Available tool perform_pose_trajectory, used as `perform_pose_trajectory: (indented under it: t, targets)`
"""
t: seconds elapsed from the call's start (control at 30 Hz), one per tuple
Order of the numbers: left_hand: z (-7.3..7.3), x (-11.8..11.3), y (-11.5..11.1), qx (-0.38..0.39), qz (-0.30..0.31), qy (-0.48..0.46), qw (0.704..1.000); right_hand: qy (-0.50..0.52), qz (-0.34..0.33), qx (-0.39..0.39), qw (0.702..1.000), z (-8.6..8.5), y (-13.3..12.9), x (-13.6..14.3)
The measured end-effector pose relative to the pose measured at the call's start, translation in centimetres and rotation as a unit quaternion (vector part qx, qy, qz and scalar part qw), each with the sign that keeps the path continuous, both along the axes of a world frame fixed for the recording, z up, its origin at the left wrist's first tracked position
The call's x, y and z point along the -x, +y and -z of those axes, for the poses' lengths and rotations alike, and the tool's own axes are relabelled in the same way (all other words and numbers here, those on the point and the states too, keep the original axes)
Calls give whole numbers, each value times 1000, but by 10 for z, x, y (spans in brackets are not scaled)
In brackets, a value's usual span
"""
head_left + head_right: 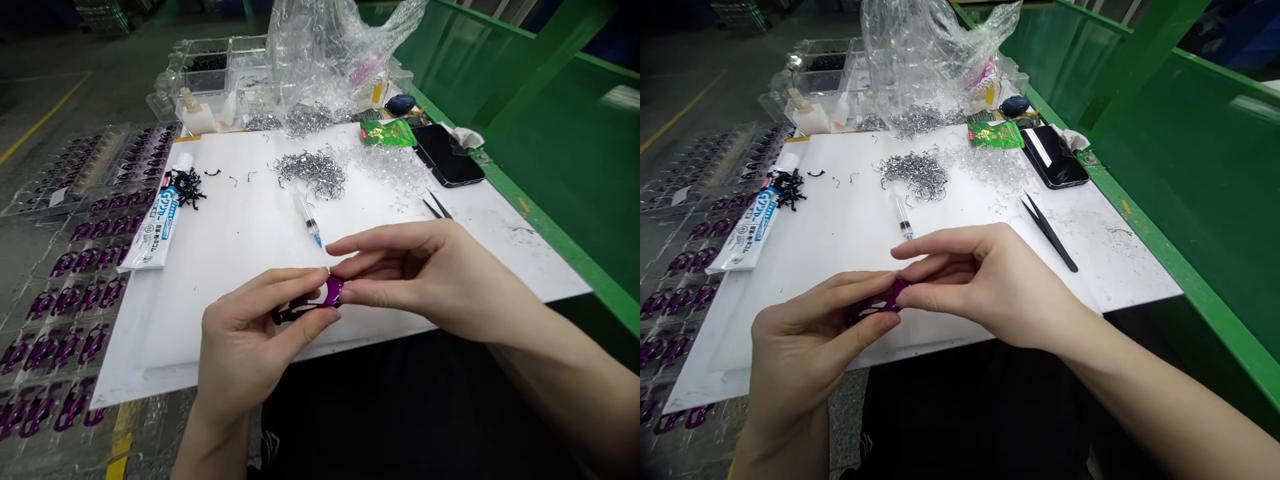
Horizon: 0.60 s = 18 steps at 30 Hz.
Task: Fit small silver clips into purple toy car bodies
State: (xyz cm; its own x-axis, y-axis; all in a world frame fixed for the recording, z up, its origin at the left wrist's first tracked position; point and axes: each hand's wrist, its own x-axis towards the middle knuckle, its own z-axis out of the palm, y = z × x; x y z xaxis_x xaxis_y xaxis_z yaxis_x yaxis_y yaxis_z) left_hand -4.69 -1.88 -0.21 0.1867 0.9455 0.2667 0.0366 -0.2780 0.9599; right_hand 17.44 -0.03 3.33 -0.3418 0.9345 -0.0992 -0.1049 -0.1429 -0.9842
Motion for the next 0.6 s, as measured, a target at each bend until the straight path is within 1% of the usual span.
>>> perform_pose_trajectory:
  t: [0.07,0.17,0.23,0.33,0.47,0.6]
  targets:
    - [0,1,-1,6,-4,-20,1000,-9,14,-31,999,-1,-2,0]
    - [0,2,-3,37,-10,-51,998,-35,33,-105,993,-3,-7,1]
    - [1,3,-4,49,-7,-62,997,-58,27,-151,986,-5,-10,0]
    - [2,4,-4,45,4,-58,997,-98,-1,-208,973,-8,-11,-2]
    - [4,6,-2,33,28,-49,998,-133,-20,-237,962,-11,-9,-7]
    - [5,6,-3,11,29,-44,999,-120,-29,-231,965,-9,-8,-10]
